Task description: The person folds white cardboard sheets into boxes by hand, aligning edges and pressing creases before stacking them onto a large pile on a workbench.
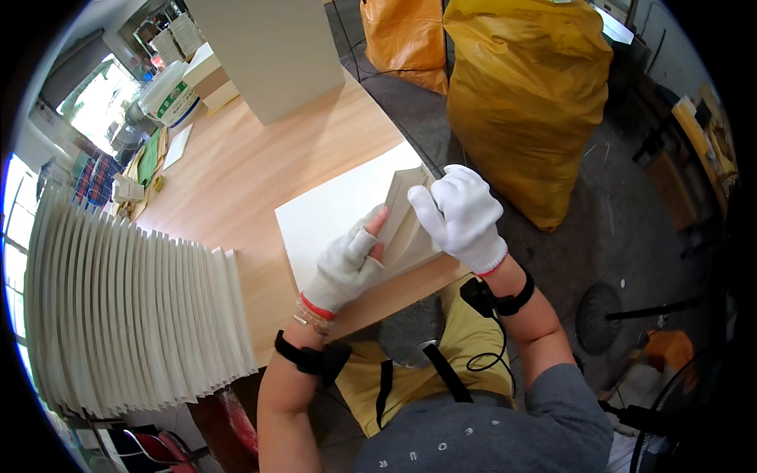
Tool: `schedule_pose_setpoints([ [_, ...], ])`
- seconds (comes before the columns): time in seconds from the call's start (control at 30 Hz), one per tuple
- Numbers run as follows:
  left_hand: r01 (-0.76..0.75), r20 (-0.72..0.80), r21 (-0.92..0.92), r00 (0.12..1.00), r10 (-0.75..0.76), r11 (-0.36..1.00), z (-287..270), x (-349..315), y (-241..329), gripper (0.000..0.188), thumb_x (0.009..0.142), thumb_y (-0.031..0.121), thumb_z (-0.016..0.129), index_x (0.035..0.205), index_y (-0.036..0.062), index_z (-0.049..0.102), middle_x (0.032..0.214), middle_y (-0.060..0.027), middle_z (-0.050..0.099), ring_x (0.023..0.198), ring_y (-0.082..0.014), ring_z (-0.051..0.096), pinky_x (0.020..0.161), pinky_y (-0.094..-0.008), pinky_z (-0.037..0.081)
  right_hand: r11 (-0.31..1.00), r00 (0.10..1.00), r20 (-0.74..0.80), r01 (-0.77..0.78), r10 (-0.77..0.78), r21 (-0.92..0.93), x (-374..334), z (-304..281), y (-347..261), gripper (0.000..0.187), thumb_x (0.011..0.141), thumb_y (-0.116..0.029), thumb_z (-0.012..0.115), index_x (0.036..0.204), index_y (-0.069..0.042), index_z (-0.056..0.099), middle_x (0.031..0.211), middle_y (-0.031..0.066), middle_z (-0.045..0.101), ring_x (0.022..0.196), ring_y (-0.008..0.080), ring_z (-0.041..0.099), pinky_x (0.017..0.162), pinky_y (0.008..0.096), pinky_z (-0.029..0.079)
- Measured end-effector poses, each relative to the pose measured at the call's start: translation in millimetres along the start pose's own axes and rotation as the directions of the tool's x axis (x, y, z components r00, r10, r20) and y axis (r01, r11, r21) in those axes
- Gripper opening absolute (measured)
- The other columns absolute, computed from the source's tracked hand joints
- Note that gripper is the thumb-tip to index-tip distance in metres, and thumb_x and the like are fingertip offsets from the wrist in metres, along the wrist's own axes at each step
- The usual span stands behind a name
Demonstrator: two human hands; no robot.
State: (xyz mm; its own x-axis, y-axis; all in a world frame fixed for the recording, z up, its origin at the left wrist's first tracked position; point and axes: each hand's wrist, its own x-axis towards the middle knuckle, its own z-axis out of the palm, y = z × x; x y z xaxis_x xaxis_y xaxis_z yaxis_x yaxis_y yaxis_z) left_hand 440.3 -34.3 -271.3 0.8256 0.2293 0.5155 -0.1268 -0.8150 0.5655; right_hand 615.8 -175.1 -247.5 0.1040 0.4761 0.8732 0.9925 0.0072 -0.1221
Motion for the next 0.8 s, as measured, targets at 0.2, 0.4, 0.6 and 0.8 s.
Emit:
schedule_pose_setpoints([
  [0.2,0.068,0.147,-0.072,0.988,-0.057,0.995,-6,4,-5,0.035,0.080,0.008,0.078,0.113,0.0108,0.068,0.109,-0.0103,0.068,0.077,-0.0239,0.067,0.071,-0.0322,0.055,0.998,1.000,0.017,-0.008,0.008,-0.057,-1,1,-1,0.004,0.080,-0.004,0.068,0.084,-0.004,0.069,0.063,0.0086,0.046,0.061,0.0316,0.053,0.062,0.0407,0.049],
  [0.4,0.159,0.176,-0.083,0.974,-0.142,0.984,-8,2,-5,0.049,0.071,0.014,0.089,0.114,0.0099,0.066,0.114,-0.0105,0.067,0.100,-0.0269,0.067,0.084,-0.0345,0.053,0.999,0.995,-0.096,0.032,-0.033,-0.018,-3,7,3,0.008,0.079,-0.008,0.068,0.086,-0.005,0.069,0.060,0.0070,0.046,0.056,0.0285,0.049,0.054,0.0397,0.039],
  [0.6,0.014,0.078,-0.079,0.997,-0.008,0.997,-4,3,-2,0.037,0.083,0.001,0.072,0.118,0.0088,0.066,0.120,-0.0129,0.067,0.100,-0.0284,0.069,0.084,-0.0354,0.054,0.999,0.998,-0.025,0.052,-0.051,0.015,1,0,1,0.006,0.081,-0.008,0.070,0.085,-0.005,0.068,0.061,0.0063,0.045,0.057,0.0280,0.049,0.054,0.0397,0.040],
  [0.8,0.104,0.205,-0.007,0.973,-0.101,0.995,-10,3,-1,0.038,0.081,0.001,0.074,0.117,0.0079,0.066,0.119,-0.0130,0.067,0.096,-0.0276,0.069,0.083,-0.0330,0.054,0.997,0.992,-0.105,0.070,-0.074,-0.036,-2,8,2,0.009,0.078,-0.005,0.069,0.087,-0.004,0.068,0.064,0.0056,0.045,0.058,0.0270,0.048,0.055,0.0387,0.041],
])
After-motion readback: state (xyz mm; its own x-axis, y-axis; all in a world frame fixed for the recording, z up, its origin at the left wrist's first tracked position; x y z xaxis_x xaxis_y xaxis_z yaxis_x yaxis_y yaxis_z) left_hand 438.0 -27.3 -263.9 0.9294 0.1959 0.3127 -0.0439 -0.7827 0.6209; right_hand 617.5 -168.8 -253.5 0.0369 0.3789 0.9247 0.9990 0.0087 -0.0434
